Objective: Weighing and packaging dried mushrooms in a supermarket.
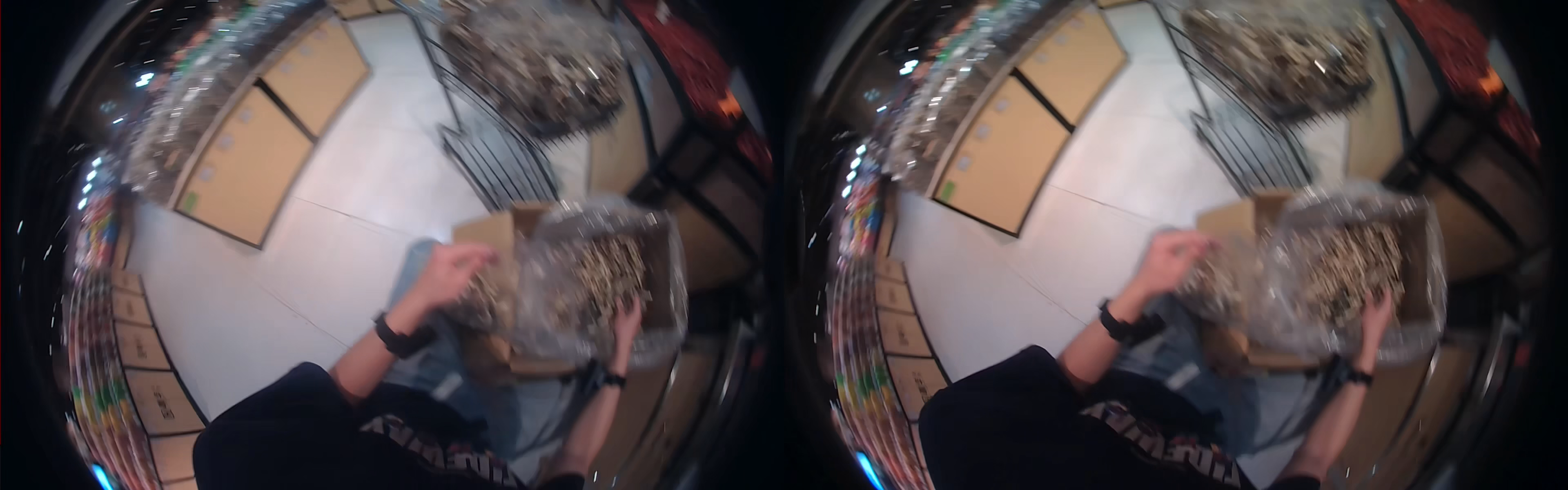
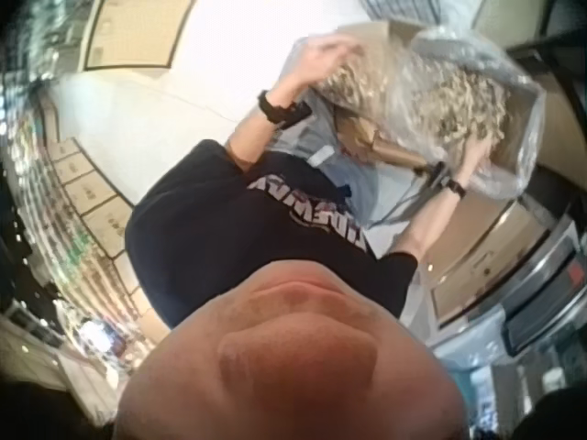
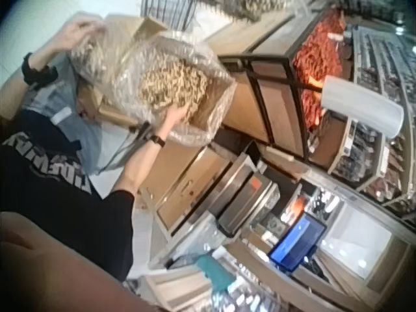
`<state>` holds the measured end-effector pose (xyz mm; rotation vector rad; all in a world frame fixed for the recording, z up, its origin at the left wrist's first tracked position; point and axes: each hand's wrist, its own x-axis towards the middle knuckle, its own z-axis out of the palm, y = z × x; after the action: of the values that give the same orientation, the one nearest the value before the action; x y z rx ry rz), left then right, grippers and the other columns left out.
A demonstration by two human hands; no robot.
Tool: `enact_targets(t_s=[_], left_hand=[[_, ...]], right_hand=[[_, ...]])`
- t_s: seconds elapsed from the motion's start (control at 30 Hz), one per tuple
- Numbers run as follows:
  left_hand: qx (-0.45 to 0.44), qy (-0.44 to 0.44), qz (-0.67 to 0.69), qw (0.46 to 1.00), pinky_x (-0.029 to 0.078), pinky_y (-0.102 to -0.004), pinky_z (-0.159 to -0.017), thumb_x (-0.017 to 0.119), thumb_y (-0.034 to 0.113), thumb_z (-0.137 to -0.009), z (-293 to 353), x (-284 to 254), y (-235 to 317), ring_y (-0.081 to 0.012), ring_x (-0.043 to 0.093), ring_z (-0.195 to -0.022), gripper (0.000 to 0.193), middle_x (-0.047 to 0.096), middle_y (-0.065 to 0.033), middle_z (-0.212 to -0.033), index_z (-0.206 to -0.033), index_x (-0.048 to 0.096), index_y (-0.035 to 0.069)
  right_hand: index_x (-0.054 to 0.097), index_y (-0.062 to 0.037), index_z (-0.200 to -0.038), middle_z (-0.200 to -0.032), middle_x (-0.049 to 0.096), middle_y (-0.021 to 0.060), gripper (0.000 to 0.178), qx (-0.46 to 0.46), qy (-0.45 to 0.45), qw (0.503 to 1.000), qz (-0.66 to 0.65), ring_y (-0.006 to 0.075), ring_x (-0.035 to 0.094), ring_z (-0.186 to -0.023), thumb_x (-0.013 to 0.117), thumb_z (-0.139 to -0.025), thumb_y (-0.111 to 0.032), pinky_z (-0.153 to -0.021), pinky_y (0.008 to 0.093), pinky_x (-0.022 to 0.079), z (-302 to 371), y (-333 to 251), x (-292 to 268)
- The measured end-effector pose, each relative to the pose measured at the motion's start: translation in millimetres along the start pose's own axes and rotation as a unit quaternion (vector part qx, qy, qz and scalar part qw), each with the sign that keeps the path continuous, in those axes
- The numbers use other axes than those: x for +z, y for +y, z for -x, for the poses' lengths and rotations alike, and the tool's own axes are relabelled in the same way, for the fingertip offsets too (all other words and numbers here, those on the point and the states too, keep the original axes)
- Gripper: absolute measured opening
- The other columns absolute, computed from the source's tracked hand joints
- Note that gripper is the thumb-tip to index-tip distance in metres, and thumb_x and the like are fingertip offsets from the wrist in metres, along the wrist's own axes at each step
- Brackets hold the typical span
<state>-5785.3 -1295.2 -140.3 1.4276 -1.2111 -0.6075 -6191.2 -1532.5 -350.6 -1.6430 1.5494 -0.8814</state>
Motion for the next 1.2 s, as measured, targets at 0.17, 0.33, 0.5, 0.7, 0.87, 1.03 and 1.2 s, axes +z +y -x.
enact_targets(t_s=[0.17,0.33,0.5,0.7,0.87,1.03,1.2], left_hand=[[-0.007,0.009,0.012,1.0,0.047,-0.0241,-0.071,0.049,0.012,-0.094,-17.8,3.5,-3.4,-0.0102,0.057,-0.077,0.023,0.066,-0.0068,-0.084,-0.099,0.063,-0.005],[-0.031,-0.04,0.04,0.998,0.044,-0.0224,-0.072,0.05,0.017,-0.094,-26.3,31.5,-4.9,-0.0096,0.056,-0.076,0.026,0.067,-0.0066,-0.084,-0.1,0.063,-0.005],[-0.036,-0.054,0.037,0.997,0.046,-0.024,-0.074,0.054,0.017,-0.092,-22.3,41.8,-10.8,-0.0121,0.061,-0.079,0.025,0.067,-0.0081,-0.083,-0.099,0.065,-0.004],[-0.032,-0.065,0.029,0.997,0.045,-0.0228,-0.07,0.052,0.02,-0.094,-24.2,36.9,-15.0,-0.0097,0.059,-0.077,0.027,0.067,-0.0065,-0.082,-0.1,0.065,-0.003],[-0.038,-0.063,0.045,0.996,0.044,-0.0226,-0.069,0.05,0.022,-0.095,-25.2,35.6,-15.0,-0.0087,0.057,-0.074,0.029,0.067,-0.0058,-0.082,-0.099,0.064,-0.003],[-0.044,-0.056,0.057,0.996,0.045,-0.0243,-0.07,0.052,0.023,-0.094,-24.8,28.5,-14.4,-0.0097,0.059,-0.078,0.028,0.066,-0.0043,-0.081,-0.1,0.066,0.0],[-0.054,-0.056,0.069,0.995,0.045,-0.0244,-0.07,0.052,0.024,-0.094,-24.0,28.9,-15.0,-0.01,0.06,-0.078,0.029,0.067,-0.0044,-0.082,-0.099,0.066,0.0]], right_hand=[[0.053,0.0,-0.106,-0.088,0.058,0.0039,0.025,0.017,-0.016,0.976,-0.216,0.0093,0.056,-0.07,0.064,-0.085,-0.012,-0.055,0.0228,0.049,33.4,-146.2,-1.4],[0.053,-0.0034,-0.105,-0.081,0.054,0.0011,0.02,0.012,-0.021,0.941,-0.339,0.0087,0.053,-0.07,0.061,-0.087,-0.007,-0.062,0.0216,0.048,50.9,-193.8,-49.8],[0.05,-0.0031,-0.108,-0.1,0.061,0.0095,0.02,0.003,-0.055,0.914,-0.402,0.0152,0.062,-0.087,0.057,-0.089,-0.006,-0.075,0.0273,0.052,77.1,-243.8,-77.6],[0.048,-0.004,-0.108,-0.105,0.061,0.0144,0.021,-0.121,-0.103,0.876,-0.456,0.0215,0.064,-0.089,0.057,-0.089,-0.008,-0.073,0.0266,0.053,108.9,-276.0,-56.4],[0.045,-0.0071,-0.11,-0.105,0.06,0.0133,0.027,-0.155,-0.13,0.835,-0.512,0.0208,0.064,-0.088,0.059,-0.088,-0.007,-0.063,0.0209,0.048,126.9,-264.3,-23.2],[0.045,-0.0067,-0.106,-0.104,0.06,0.0149,0.023,-0.179,-0.113,0.824,-0.526,0.0248,0.065,-0.086,0.057,-0.088,-0.003,-0.063,0.0245,0.049,143.3,-260.6,-17.1],[0.047,-0.0039,-0.104,-0.103,0.06,0.0161,0.023,-0.212,-0.158,0.799,-0.541,0.026,0.065,-0.087,0.058,-0.085,0.003,-0.061,0.0266,0.052,146.1,-260.2,-13.4]])
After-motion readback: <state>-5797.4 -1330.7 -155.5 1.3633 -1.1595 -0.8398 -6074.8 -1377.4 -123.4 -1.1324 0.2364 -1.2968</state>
